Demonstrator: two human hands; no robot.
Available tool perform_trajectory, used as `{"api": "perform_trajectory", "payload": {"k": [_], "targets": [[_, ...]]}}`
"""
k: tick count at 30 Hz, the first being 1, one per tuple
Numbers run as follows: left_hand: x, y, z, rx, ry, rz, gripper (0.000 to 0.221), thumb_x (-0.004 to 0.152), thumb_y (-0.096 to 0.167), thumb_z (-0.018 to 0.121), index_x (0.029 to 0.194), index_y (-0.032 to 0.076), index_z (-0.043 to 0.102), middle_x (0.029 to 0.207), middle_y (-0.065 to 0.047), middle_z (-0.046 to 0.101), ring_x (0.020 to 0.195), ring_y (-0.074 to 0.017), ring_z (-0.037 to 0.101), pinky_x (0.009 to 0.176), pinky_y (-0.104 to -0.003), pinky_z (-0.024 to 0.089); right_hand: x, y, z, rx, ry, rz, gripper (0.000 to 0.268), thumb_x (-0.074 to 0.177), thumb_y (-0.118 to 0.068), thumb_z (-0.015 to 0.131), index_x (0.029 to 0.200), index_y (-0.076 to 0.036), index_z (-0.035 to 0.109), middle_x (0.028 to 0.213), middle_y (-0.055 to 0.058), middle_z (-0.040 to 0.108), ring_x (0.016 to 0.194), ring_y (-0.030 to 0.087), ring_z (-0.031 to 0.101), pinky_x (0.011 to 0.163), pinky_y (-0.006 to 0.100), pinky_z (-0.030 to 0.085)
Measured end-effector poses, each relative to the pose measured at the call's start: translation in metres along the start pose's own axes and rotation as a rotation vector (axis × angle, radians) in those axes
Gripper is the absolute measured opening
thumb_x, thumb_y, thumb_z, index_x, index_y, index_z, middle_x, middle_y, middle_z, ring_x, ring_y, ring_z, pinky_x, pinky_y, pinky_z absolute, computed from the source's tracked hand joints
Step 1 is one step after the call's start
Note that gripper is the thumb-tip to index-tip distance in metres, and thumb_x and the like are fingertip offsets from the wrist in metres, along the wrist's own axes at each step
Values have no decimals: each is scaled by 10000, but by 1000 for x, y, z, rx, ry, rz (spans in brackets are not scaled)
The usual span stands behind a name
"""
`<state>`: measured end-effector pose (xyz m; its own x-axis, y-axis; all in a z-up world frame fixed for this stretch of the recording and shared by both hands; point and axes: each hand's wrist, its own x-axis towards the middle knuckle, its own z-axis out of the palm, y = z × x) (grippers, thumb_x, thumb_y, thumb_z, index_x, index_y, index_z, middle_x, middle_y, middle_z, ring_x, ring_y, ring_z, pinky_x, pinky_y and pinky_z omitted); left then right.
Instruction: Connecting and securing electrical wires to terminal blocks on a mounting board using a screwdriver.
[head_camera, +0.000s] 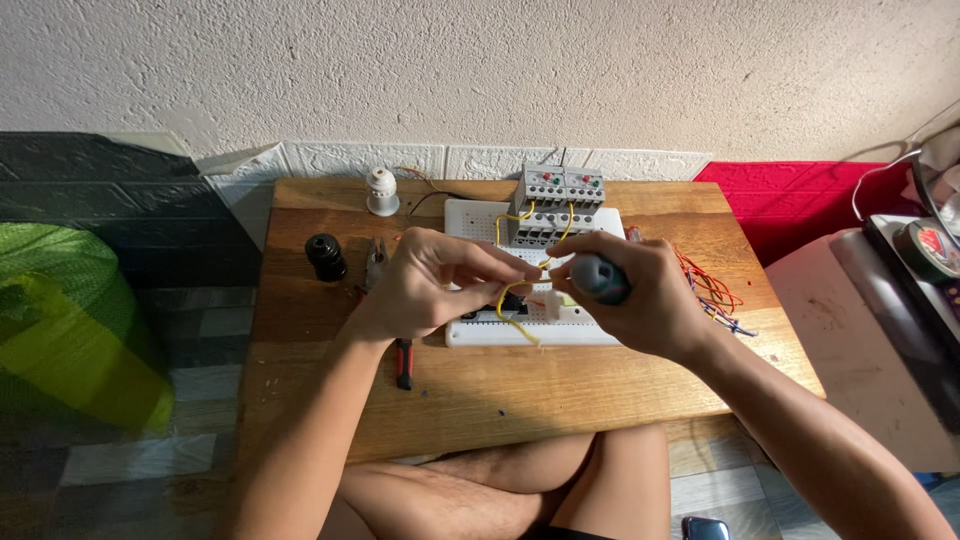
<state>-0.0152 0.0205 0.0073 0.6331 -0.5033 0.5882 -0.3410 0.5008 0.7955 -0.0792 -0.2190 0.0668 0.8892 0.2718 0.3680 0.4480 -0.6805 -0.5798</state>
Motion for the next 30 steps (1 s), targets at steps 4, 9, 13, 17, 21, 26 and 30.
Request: {"api": "perform_trajectory", "payload": {"k": [4, 9, 13, 17, 21, 26, 30], "targets": [[1, 3, -5, -50, -30, -78, 227, 882, -134, 640, 1055, -32, 745, 1024, -242, 771, 940, -269, 765, 744, -281, 653, -2, 28, 0, -156, 107, -500, 295, 861, 0, 701, 1123, -120, 767, 838, 52, 757, 635, 261, 686, 593, 342, 564], [1, -14, -2, 60, -55, -62, 116, 894, 25, 741, 1001, 43, 783, 826, -127, 768, 735, -135, 705, 555, -193, 550, -4, 44, 8, -311, 76, -765, 341, 874, -54, 730, 1215, -42, 738, 938, 121, 761, 639, 252, 661, 543, 341, 552], [2, -6, 5, 208, -101, -95, 69, 857, 151, 838, 912, 121, 809, 669, -11, 713, 608, -43, 580, 469, -142, 420, -1, 37, 11, -404, 63, -880, 357, 879, -88, 755, 1227, -14, 730, 974, 147, 768, 627, 239, 654, 528, 330, 552], [1, -3, 4, 240, -117, -133, 77, 830, 147, 862, 885, 134, 809, 654, 4, 702, 587, -42, 558, 473, -151, 403, 1, 29, 9, -397, 42, -859, 390, 825, -25, 776, 1212, -15, 731, 944, 149, 768, 620, 244, 658, 524, 325, 549], [-2, -2, 8, 265, -115, -188, 117, 791, 135, 887, 856, 101, 796, 639, -16, 702, 581, -55, 570, 487, -167, 381, 2, 31, 10, -406, 35, -849, 409, 828, -27, 777, 1233, -21, 725, 971, 152, 769, 629, 248, 662, 519, 330, 546], [-2, -5, 12, 317, -124, -256, 77, 792, 101, 845, 847, 108, 790, 647, -6, 704, 602, -75, 607, 535, -186, 401, 2, 29, 16, -396, 40, -829, 414, 832, -26, 769, 1243, -19, 716, 996, 157, 771, 644, 251, 677, 523, 326, 551], [0, -5, 14, 368, -103, -284, 74, 788, 72, 819, 851, 85, 782, 659, -26, 716, 634, -84, 616, 570, -201, 394, 2, 32, 22, -353, 101, -816, 363, 901, -82, 726, 1258, -22, 712, 1027, 159, 769, 641, 248, 673, 519, 323, 544]]}}
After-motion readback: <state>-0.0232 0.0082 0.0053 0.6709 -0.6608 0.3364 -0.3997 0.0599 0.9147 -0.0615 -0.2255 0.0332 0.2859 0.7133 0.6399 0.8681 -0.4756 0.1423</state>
